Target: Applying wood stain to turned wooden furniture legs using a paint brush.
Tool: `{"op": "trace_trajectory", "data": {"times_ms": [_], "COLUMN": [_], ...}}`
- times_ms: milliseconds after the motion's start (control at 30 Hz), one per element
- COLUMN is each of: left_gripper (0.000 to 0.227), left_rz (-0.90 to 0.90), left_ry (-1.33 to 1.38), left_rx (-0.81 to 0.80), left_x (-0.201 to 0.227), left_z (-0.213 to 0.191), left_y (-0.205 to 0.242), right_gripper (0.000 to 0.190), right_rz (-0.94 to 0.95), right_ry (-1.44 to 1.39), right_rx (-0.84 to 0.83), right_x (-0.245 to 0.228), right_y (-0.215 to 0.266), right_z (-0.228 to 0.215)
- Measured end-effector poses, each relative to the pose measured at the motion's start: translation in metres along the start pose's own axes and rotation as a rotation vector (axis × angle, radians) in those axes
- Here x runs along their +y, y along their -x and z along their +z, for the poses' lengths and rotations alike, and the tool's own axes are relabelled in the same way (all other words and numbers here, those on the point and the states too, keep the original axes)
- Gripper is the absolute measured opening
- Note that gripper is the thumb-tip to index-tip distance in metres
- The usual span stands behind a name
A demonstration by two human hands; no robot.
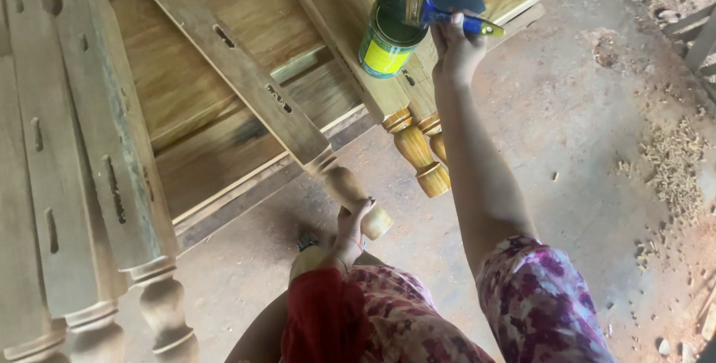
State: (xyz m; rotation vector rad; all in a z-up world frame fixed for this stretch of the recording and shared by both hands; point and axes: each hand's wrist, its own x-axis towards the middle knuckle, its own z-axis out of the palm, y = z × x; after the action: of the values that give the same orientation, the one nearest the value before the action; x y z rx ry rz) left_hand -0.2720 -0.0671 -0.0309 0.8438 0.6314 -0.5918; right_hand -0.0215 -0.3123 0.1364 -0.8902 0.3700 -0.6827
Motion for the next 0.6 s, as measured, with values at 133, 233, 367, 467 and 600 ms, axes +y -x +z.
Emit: {"op": "trace_trajectory", "data": {"times_ms": [133, 233, 367, 467, 600], "left_gripper": [0.055, 0.052, 0.064, 0.056, 0.093], "left_rz": [-0.020, 0.004, 0.106, 0.284, 1.199], "left_ry": [0.051, 0.093, -0.099, -0.325, -1.141], "left_rx": [-0.019, -0.063, 0.011, 0.021, 0.252], "left_x": [-0.006, -0.005, -0.008, -0.008, -0.057], "left_z": [-0.003, 0.001, 0.005, 0.010, -0.011], "left_y": [0.009, 0.017, 0.019, 0.027, 0.015], "right_gripper": [0.018, 0.019, 0.021, 0.025, 0.029], "right_rz": [0.005, -0.016, -0.036, -0.054, -0.132], "right_ry": [0.026, -0.020, -0.077, -0.107, -0.065], "right_rx": [0.013, 0.025, -0.074, -0.108, -0.075], "right_x": [-0.003, -0.001, -0.002, -0.005, -0.011], "right_y": [0.006, -0.004, -0.014, -0.014, -0.004], "right_z": [0.004, 0.004, -0.001, -0.002, -0.006]}}
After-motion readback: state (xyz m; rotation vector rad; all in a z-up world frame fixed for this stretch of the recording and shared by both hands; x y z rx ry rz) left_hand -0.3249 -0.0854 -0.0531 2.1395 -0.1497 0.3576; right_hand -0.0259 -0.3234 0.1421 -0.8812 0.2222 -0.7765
